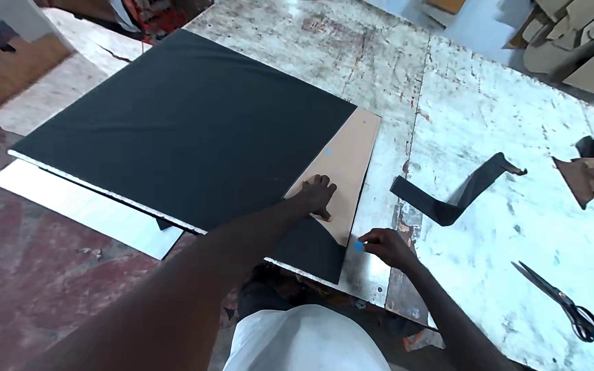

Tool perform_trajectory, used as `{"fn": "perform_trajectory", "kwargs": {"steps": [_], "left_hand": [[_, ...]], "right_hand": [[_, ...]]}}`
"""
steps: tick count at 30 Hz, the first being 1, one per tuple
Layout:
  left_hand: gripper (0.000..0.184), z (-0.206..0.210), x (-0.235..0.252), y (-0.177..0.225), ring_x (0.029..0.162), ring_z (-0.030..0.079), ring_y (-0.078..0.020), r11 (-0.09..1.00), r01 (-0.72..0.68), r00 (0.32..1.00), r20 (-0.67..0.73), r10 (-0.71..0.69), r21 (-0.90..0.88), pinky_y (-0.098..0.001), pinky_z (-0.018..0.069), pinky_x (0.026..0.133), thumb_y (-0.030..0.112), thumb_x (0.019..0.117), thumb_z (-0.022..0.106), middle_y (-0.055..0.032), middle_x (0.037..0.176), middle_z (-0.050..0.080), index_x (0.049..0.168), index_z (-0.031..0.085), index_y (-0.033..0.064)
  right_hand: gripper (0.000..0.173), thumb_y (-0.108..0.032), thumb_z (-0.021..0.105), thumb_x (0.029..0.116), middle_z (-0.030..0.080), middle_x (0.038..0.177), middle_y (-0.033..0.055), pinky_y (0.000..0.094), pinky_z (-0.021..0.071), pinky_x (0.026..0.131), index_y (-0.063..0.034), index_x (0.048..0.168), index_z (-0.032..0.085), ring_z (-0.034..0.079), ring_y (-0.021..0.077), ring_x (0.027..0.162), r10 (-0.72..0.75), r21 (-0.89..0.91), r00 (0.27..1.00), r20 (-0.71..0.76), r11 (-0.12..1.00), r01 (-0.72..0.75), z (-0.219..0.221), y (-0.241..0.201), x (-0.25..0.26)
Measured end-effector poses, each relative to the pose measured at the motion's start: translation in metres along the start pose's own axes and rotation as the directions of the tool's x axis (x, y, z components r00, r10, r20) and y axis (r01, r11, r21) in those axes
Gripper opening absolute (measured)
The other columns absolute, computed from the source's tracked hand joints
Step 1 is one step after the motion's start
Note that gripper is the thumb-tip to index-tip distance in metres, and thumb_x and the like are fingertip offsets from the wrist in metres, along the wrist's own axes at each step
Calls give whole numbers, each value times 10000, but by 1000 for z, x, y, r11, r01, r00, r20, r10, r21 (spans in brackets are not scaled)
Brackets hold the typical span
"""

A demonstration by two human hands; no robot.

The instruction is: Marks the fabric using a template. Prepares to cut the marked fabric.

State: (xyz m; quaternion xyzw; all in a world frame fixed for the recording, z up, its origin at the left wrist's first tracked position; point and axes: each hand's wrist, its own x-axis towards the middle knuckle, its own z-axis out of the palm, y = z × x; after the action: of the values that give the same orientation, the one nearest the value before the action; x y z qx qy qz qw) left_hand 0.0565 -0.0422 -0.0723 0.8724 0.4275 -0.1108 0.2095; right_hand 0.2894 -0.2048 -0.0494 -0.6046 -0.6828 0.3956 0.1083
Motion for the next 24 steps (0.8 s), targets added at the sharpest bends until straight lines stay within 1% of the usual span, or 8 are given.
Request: {"fn": "perform_trajectory", "kwargs": {"steps": [3,5,9,16,17,20,22,24], "left_hand": [[1026,-1,0,0,1481,271,-492,1000,10,1000,15,-10,10,-734,423,1017,580,719,875,-228,1592,313,1516,430,111],[1017,-1,2,0,1476,281,-487,1000,5,1000,13,-5,14,-733,427,1013,580,715,877,-230,1577,332,1505,441,111],[1029,-1,3,0,1488,268,-485,999,2,999,35,-3,43,-730,421,1022,601,734,856,-237,1591,312,1520,417,103],[1049,0,5,-1,1501,251,-475,999,14,999,46,-15,37,-731,407,1039,610,732,853,-229,1617,282,1537,398,112],[1046,0,5,-1,1502,249,-476,999,14,999,41,-16,32,-732,404,1040,606,730,856,-228,1617,283,1534,403,114],[1028,1,5,0,1499,254,-482,1000,17,1000,23,-17,16,-734,406,1040,584,728,868,-231,1612,290,1526,418,116],[1031,0,6,-1,1491,265,-482,1000,13,1000,17,-14,23,-726,413,1039,596,725,863,-229,1604,299,1524,422,116],[1039,0,6,-3,1484,269,-484,1000,15,1000,12,-15,18,-729,412,1034,600,719,865,-229,1595,306,1524,422,115]], "right_hand": [[185,-145,715,952,702,921,37,409,583,722,-112,1127,769,656,162,755,20,89,982,-189,996,-3,26,0,-11],[196,-177,689,970,689,935,42,432,586,749,-139,1142,774,663,181,796,-47,-18,974,-223,999,44,44,-5,-8],[202,-170,651,983,702,984,62,463,589,806,-173,1134,784,690,225,903,-185,-278,960,-212,953,122,58,-10,8],[150,-111,643,952,684,958,84,456,590,767,-128,1014,778,679,263,901,-370,-412,925,-86,859,305,51,-9,24],[149,-102,635,947,689,959,93,466,590,772,-116,994,776,684,274,905,-362,-430,932,-38,847,312,46,-11,22],[181,-113,625,961,702,1008,113,526,573,833,-122,1044,786,689,298,954,-185,-433,974,131,873,224,18,-13,12],[178,-138,649,964,693,968,75,496,573,823,-144,1076,788,681,243,898,-144,-317,987,74,935,160,8,6,1],[167,-165,693,963,684,918,28,424,584,773,-153,1102,785,664,173,812,-105,-141,990,-90,986,92,13,24,-17]]}}
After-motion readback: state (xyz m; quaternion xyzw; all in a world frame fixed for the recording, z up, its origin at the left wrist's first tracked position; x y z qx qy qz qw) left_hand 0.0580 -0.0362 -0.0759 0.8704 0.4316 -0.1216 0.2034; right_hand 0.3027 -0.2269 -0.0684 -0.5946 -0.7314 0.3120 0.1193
